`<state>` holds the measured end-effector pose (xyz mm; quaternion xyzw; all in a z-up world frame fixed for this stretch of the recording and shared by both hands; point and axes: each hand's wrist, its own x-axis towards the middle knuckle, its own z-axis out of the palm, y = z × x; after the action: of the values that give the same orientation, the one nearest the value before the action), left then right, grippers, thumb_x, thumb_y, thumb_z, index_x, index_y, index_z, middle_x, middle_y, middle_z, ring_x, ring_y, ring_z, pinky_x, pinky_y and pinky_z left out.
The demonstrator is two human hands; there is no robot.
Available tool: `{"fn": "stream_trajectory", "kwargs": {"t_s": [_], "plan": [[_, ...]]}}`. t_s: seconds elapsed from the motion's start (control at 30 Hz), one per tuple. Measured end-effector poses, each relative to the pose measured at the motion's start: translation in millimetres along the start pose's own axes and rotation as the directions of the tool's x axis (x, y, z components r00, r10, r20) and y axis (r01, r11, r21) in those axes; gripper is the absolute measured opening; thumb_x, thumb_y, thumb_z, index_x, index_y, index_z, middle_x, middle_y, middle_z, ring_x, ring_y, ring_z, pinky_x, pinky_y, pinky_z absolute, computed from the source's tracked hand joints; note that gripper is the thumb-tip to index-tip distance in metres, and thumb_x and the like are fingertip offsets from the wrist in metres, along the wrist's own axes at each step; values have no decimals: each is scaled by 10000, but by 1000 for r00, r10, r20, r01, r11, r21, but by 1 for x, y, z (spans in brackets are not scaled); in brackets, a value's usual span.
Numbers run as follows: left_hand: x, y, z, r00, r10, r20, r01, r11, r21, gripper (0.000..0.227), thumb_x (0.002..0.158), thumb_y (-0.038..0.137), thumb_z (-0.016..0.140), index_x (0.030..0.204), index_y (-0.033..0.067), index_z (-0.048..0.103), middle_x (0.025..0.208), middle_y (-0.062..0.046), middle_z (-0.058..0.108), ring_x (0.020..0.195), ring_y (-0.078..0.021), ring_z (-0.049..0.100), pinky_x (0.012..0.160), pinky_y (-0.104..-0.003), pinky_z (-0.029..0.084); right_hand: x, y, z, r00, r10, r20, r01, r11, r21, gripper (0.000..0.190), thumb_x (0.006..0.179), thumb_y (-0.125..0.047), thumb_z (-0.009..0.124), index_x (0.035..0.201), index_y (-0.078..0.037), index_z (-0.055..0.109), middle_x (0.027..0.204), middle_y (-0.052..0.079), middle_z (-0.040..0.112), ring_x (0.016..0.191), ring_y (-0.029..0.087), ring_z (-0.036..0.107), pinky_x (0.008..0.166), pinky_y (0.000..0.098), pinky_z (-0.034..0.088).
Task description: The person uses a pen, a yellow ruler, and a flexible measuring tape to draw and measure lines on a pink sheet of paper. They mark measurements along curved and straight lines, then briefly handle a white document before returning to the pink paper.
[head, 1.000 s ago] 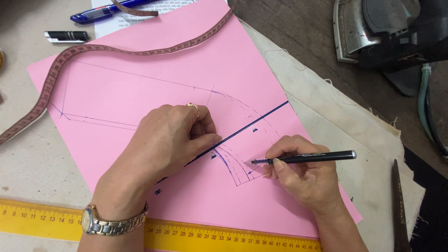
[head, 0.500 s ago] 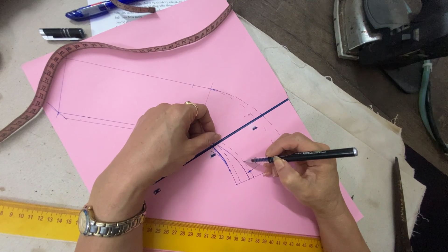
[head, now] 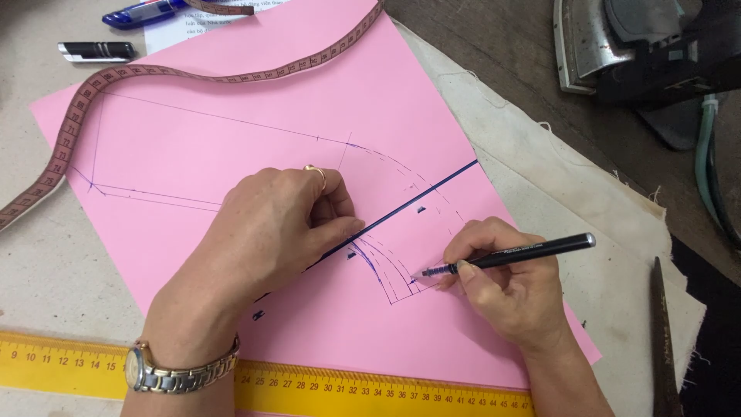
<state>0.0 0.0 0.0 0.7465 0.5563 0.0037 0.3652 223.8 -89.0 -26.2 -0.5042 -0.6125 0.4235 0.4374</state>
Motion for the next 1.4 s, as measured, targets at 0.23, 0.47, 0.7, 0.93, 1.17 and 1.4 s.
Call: {"fn": "stream_trajectory", "kwargs": {"t_s": [0.23, 0.47, 0.7, 0.93, 1.17, 1.4], "plan": [[0, 1, 0, 1000, -4, 1, 4, 1000, -7, 122, 793, 341, 669, 770, 221, 673, 680, 100, 719, 663, -135, 660, 640, -315, 477, 0, -1, 0, 1000, 24, -15, -24, 1000, -20, 77, 819, -68, 527, 792, -21, 581, 668, 98, 681, 605, 198, 762, 532, 231, 620], [0, -1, 1, 1000, 4, -7, -4, 1000, 1, 131, 791, 363, 679, 792, 232, 678, 675, 89, 715, 659, -151, 661, 638, -334, 478, 3, -5, 1, 999, -37, 17, 38, 998, -42, 84, 801, -70, 525, 776, -19, 587, 669, 75, 661, 597, 152, 683, 550, 216, 586], [2, -4, 3, 999, 42, -21, -41, 999, 17, 155, 802, 376, 699, 785, 224, 674, 686, 80, 720, 667, -163, 666, 624, -346, 482, -1, 2, -3, 999, -40, -7, 40, 996, -74, 98, 806, -123, 542, 773, -43, 588, 664, 39, 629, 590, 129, 640, 544, 204, 505], [8, -9, 9, 994, 27, -108, -33, 998, -60, 212, 760, 441, 694, 708, 240, 651, 663, 66, 698, 637, -184, 650, 604, -371, 446, 1, 3, 2, 900, 36, -435, -26, 999, 31, 138, 931, -30, 479, 1013, 41, 565, 621, 153, 564, 557, 231, 624, 639, 353, 630], [9, -12, 14, 986, -117, -115, 87, 968, -235, 195, 763, 410, 737, 688, 260, 639, 557, 95, 614, 550, -102, 569, 591, -298, 423, 11, 10, 10, 818, -39, -573, -25, 994, -102, 205, 925, -76, 499, 989, 46, 652, 681, 154, 684, 478, 156, 602, 545, 243, 543], [13, -23, 31, 977, -81, -199, 22, 959, -284, 200, 808, 433, 696, 728, 261, 632, 563, 115, 619, 553, -101, 576, 585, -279, 443, 15, 8, 12, 784, 176, -596, -288, 953, -98, 255, 889, -227, 559, 900, -87, 772, 642, 42, 738, 524, 111, 668, 532, 201, 562]]}}
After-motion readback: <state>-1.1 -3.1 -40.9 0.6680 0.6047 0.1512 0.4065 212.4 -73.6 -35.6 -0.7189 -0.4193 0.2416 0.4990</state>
